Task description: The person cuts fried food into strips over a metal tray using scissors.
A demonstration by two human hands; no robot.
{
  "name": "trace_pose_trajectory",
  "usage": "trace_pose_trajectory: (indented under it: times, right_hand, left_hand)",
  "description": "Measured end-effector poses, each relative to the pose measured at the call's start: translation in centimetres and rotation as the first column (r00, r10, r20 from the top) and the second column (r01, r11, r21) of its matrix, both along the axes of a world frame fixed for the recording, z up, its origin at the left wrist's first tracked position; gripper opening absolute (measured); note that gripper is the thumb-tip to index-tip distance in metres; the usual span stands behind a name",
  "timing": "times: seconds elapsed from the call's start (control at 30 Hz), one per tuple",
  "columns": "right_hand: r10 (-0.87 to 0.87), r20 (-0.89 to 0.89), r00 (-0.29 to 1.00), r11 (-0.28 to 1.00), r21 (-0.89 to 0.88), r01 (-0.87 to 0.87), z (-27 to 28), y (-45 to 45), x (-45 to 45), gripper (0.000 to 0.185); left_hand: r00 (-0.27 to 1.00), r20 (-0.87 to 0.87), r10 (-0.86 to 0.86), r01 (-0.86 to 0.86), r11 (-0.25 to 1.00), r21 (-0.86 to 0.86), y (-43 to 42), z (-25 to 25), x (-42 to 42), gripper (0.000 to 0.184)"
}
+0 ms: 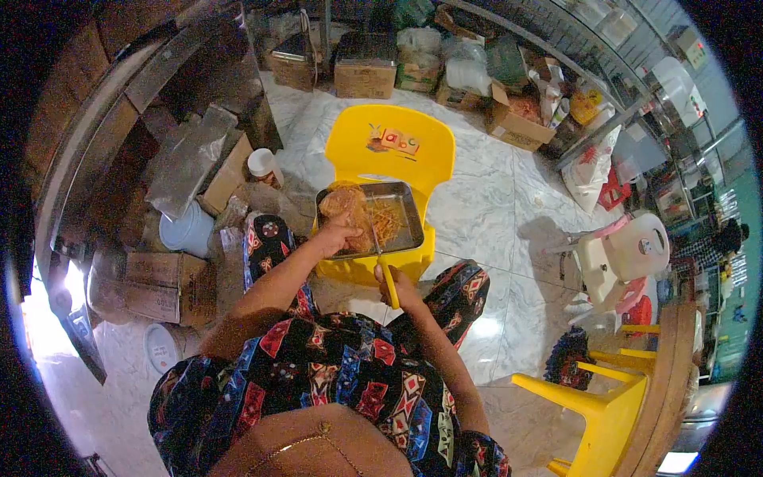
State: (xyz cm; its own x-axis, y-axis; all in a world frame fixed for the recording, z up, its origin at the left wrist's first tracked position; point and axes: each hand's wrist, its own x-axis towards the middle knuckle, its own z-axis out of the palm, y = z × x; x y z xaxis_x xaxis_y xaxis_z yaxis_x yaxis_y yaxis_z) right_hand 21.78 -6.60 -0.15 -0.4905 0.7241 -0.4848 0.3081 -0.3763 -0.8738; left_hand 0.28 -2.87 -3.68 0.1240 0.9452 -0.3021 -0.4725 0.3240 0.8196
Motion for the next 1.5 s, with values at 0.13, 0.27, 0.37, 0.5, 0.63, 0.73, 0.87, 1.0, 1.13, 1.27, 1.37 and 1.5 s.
trace_pose_trajectory:
  times: [0.13, 0.27, 0.37, 0.5, 0.63, 0.73, 0.87, 1.0, 1.13, 1.27, 1.37, 1.5]
  right_hand:
    - [0.006, 0.036, 0.999, 0.988, 0.156, -0.012, -2.5, 0.3, 0.2, 0.04]
    - [0.043, 0.081, 0.996, 0.994, 0.097, -0.05, -0.9, 0.4, 0.3, 0.04]
    - [0.04, 0.137, 0.99, 0.978, 0.197, -0.067, -1.5, 0.6, 0.3, 0.04]
    - [0.005, 0.042, 0.999, 0.999, 0.05, -0.007, 0.4, 0.0, -0.3, 0.04]
    - [0.018, 0.003, 1.0, 0.995, 0.096, -0.018, -2.3, 0.6, -0.2, 0.041]
    - [0.011, -0.039, 0.999, 0.995, 0.101, -0.007, -1.3, 0.4, -0.1, 0.044]
    - [0.016, 0.063, 0.998, 0.997, 0.076, -0.021, -1.1, 0.7, 0.0, 0.042]
    - [-0.019, 0.03, 0.999, 0.999, 0.038, 0.018, -0.5, 0.3, -0.3, 0.037]
    - [-0.046, -0.059, 0.997, 0.996, 0.071, 0.05, -1.1, 0.3, -0.5, 0.036]
    - [-0.047, -0.079, 0.996, 0.999, -0.005, 0.047, -1.7, 0.6, -0.4, 0.034]
    - [-0.044, -0.021, 0.999, 0.999, 0.008, 0.044, -0.6, 0.6, -0.2, 0.035]
    - [-0.048, -0.011, 0.999, 0.999, 0.004, 0.048, -0.4, 0.8, -0.4, 0.038]
  left_hand:
    - [0.989, -0.15, 0.007, -0.017, 0.997, -0.069, 0.3, -1.3, -0.2, 0.07]
    - [0.993, -0.103, -0.058, 0.051, 0.997, -0.065, 0.6, -1.7, -0.6, 0.073]
    - [0.98, -0.198, -0.005, -0.001, 1.0, -0.031, 0.5, -1.6, -0.4, 0.069]
    - [0.973, -0.231, 0.024, -0.056, 0.99, -0.131, 0.1, -0.1, 0.1, 0.063]
    - [0.988, 0.056, -0.146, 0.149, 0.988, -0.05, -0.3, 0.4, 0.2, 0.059]
    - [0.988, 0.057, -0.146, 0.149, 0.987, -0.052, -0.1, -0.4, 0.3, 0.058]
    - [0.988, 0.073, -0.137, 0.142, 0.988, -0.063, -0.2, 0.0, 0.3, 0.057]
    - [0.986, 0.087, -0.144, 0.147, 0.989, -0.029, -0.2, 0.2, 0.4, 0.054]
    - [0.984, 0.081, -0.161, 0.164, 0.986, -0.032, -0.3, 0.0, 0.6, 0.049]
    - [0.966, 0.142, -0.217, 0.225, 0.973, -0.043, -0.3, -0.3, 0.5, 0.052]
    - [0.974, 0.116, -0.192, 0.191, 0.981, 0.018, -0.3, -0.2, 0.8, 0.053]
    - [0.985, 0.011, -0.171, 0.171, 0.984, -0.044, -0.3, 1.2, 0.4, 0.055]
